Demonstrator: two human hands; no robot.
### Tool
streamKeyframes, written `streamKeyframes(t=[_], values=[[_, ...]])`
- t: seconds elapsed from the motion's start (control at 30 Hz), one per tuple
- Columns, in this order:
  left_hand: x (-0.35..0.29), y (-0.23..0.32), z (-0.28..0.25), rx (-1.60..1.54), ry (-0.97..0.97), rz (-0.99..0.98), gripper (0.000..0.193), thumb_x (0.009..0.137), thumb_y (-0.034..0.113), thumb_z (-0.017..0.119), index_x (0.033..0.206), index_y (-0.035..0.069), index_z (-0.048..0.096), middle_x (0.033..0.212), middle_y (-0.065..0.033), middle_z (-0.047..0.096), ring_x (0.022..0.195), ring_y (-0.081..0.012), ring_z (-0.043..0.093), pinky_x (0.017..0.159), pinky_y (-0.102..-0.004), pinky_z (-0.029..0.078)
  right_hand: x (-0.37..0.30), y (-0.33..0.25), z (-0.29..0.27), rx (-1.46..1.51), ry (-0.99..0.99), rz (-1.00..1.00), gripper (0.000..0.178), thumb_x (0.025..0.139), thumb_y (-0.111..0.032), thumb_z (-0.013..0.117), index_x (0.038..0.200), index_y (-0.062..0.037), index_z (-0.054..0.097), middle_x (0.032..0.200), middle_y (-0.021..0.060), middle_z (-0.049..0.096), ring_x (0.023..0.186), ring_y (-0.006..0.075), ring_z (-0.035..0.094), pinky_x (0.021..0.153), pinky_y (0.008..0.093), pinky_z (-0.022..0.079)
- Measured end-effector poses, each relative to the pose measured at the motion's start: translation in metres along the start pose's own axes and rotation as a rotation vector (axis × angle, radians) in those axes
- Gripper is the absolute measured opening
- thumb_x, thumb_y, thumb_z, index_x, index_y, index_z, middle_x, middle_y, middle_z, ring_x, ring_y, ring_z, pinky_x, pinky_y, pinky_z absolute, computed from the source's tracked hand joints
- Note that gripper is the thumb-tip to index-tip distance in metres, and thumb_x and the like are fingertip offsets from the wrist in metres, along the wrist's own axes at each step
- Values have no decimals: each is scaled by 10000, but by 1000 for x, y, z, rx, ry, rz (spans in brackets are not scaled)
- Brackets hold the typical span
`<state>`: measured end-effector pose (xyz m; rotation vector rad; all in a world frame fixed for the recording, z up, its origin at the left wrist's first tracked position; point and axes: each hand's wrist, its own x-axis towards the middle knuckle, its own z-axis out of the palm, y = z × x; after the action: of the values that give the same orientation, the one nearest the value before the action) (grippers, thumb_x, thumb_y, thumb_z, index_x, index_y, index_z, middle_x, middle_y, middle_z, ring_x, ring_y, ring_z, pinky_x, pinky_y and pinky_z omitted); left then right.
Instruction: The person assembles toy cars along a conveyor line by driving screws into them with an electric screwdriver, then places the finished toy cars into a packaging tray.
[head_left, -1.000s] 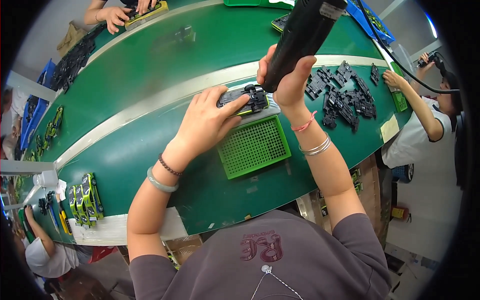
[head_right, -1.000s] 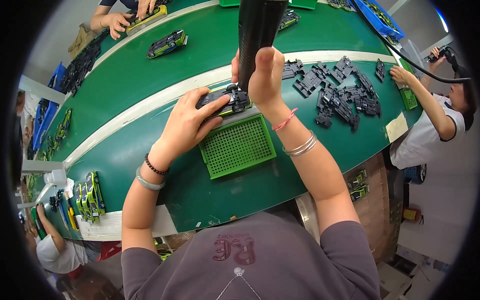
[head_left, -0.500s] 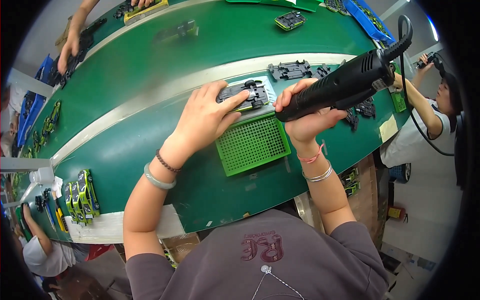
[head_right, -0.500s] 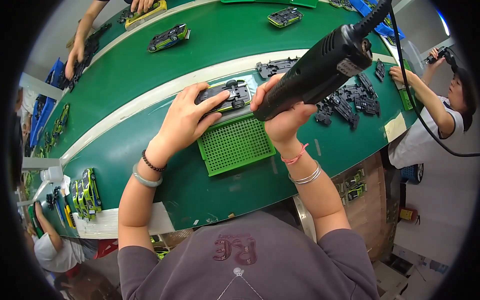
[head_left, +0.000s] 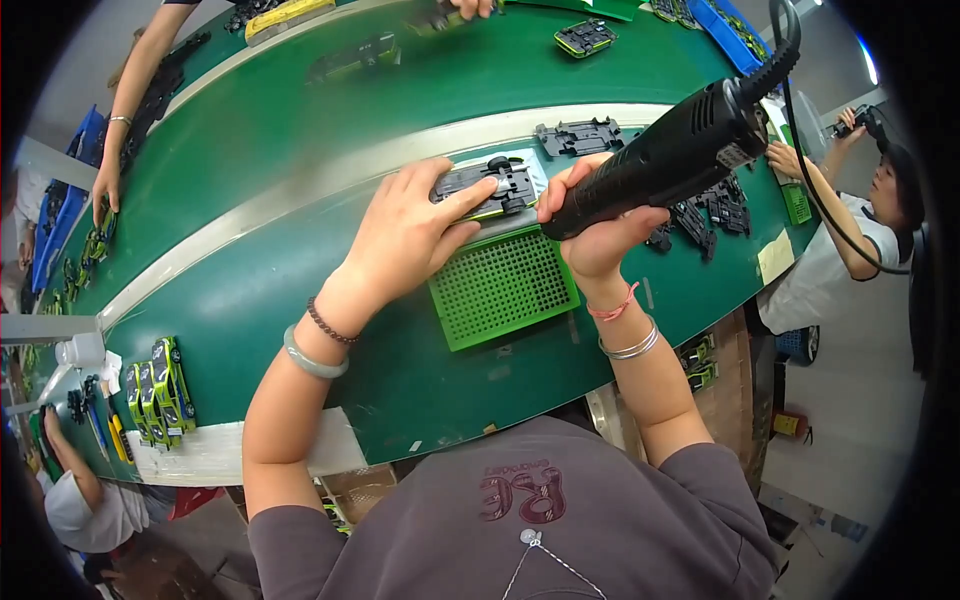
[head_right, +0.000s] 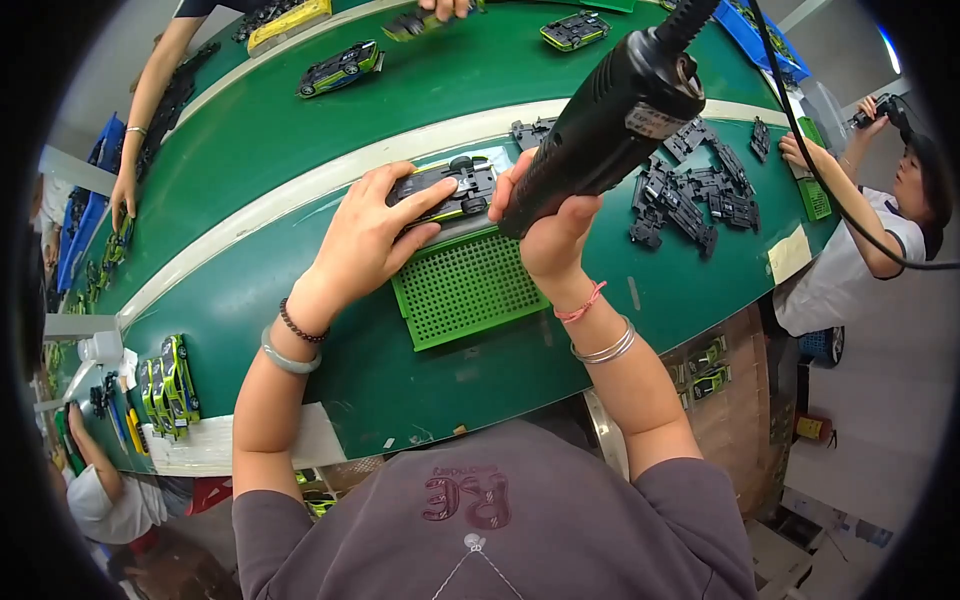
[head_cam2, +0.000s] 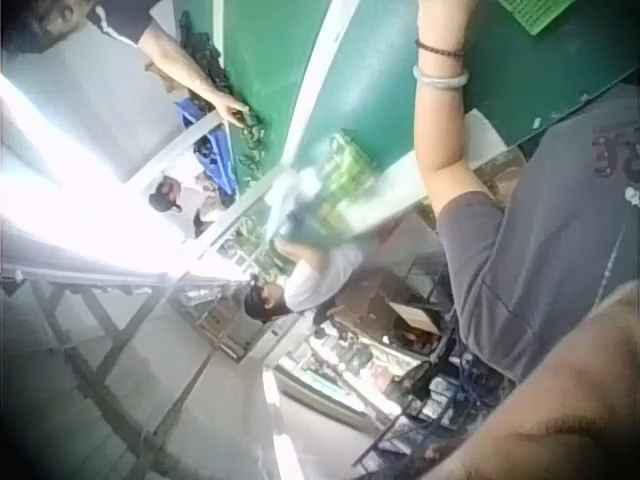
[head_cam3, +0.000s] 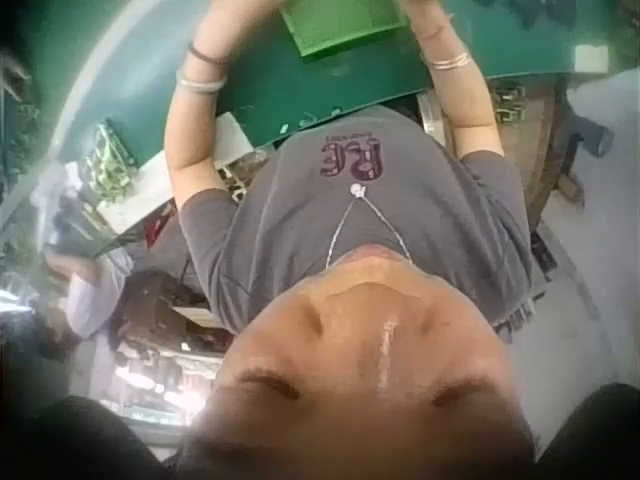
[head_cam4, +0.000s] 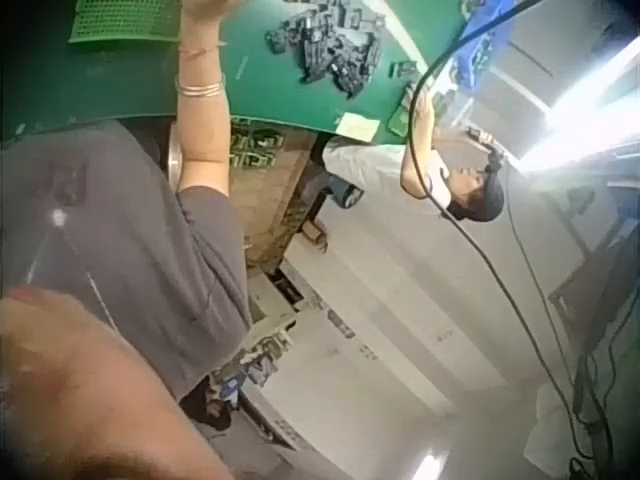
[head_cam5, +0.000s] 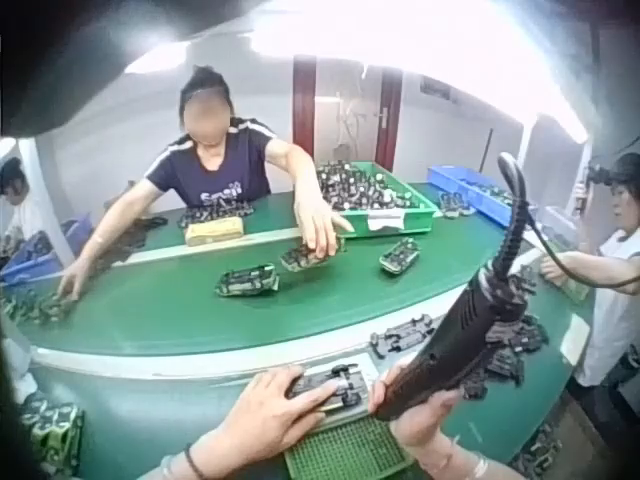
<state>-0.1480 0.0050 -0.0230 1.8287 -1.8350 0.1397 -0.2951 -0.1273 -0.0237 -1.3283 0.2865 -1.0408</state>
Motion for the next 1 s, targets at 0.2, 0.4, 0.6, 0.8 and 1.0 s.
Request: streamKeyframes(t=[0.2,0.4,0.6,0.8,1.0], values=[[-1,-8,-20,-35,-104,13,561,765,237,679,1286,195,474,1225,-187,436,1114,-357,448,943,-413,390,1,-1,-1,3,-3,14,922,586,-912,273,842,-42,438,561,81,474,477,192,506,455,298,438],[-7,-37,-54,-183,-307,-208,685,659,332,768,1201,38,472,1186,-165,491,1125,-325,455,971,-376,371,11,-31,4,105,23,-127,973,579,-931,213,844,-33,478,580,95,507,494,199,507,481,329,455],[-10,-47,-49,-223,-258,-180,585,631,347,777,1030,10,514,1016,-186,550,997,-339,504,847,-386,421,34,-38,71,382,-193,-139,1030,575,-932,142,874,-8,482,604,113,529,501,208,523,494,306,458],[-10,-48,-33,-247,-211,-119,574,608,312,783,1019,9,520,943,-183,567,933,-331,534,811,-395,443,30,-9,106,60,-286,-52,991,603,-915,189,866,-5,479,600,116,523,505,198,528,488,293,453],[-9,-48,-35,-237,-220,-118,599,602,299,785,1051,15,509,942,-170,574,940,-325,533,824,-398,447,31,3,112,60,-298,-33,966,616,-908,216,866,-11,474,614,111,515,524,189,523,491,287,443]])
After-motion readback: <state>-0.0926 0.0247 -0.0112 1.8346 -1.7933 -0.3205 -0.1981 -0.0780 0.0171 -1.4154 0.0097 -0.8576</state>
